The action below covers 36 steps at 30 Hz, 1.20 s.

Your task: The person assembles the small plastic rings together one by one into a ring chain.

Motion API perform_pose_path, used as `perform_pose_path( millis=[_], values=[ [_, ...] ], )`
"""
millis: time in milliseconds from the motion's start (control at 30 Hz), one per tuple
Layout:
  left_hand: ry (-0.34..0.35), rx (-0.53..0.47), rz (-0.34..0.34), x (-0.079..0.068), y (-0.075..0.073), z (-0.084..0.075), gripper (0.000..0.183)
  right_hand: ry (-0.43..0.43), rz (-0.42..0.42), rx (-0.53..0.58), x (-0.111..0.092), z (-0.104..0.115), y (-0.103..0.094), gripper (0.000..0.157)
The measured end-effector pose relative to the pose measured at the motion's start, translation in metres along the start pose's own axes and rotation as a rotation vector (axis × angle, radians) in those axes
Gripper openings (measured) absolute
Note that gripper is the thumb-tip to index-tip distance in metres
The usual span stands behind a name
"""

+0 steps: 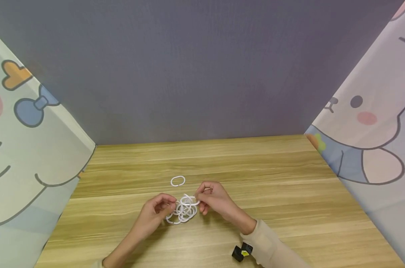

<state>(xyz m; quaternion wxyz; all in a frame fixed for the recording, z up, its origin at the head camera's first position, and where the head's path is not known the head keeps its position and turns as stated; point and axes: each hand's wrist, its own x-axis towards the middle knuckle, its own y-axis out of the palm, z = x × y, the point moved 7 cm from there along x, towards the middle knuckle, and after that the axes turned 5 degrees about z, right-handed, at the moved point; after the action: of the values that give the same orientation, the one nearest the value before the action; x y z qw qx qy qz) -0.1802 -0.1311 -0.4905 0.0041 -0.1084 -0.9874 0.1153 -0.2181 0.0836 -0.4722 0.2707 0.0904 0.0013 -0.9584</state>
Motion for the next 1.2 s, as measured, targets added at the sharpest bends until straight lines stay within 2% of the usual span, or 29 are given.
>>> perform_pose_path(
  millis=[233, 467, 567, 900, 1200],
  values=[
    [0.063, 0.022, 0.005, -0.002, 0.000, -0.006, 0.019, -0.007, 0.017, -0.007, 0.000, -0.001, 0.001, 0.010],
    [0.237, 0.026, 0.033, -0.006, 0.003, -0.016, 0.025, -0.013, 0.053, -0.012, -0.001, -0.002, 0.007, 0.016],
    [0.275, 0.027, 0.040, -0.006, 0.004, -0.018, 0.022, -0.015, 0.064, -0.011, 0.001, -0.004, 0.009, 0.017],
    [0.300, 0.042, 0.018, -0.007, 0.003, -0.020, 0.014, -0.002, 0.116, -0.010, 0.003, -0.006, 0.014, 0.014],
    [0.272, 0.044, -0.044, -0.007, -0.001, -0.017, 0.011, -0.013, 0.146, -0.020, 0.004, -0.007, 0.017, 0.015]
  ],
)
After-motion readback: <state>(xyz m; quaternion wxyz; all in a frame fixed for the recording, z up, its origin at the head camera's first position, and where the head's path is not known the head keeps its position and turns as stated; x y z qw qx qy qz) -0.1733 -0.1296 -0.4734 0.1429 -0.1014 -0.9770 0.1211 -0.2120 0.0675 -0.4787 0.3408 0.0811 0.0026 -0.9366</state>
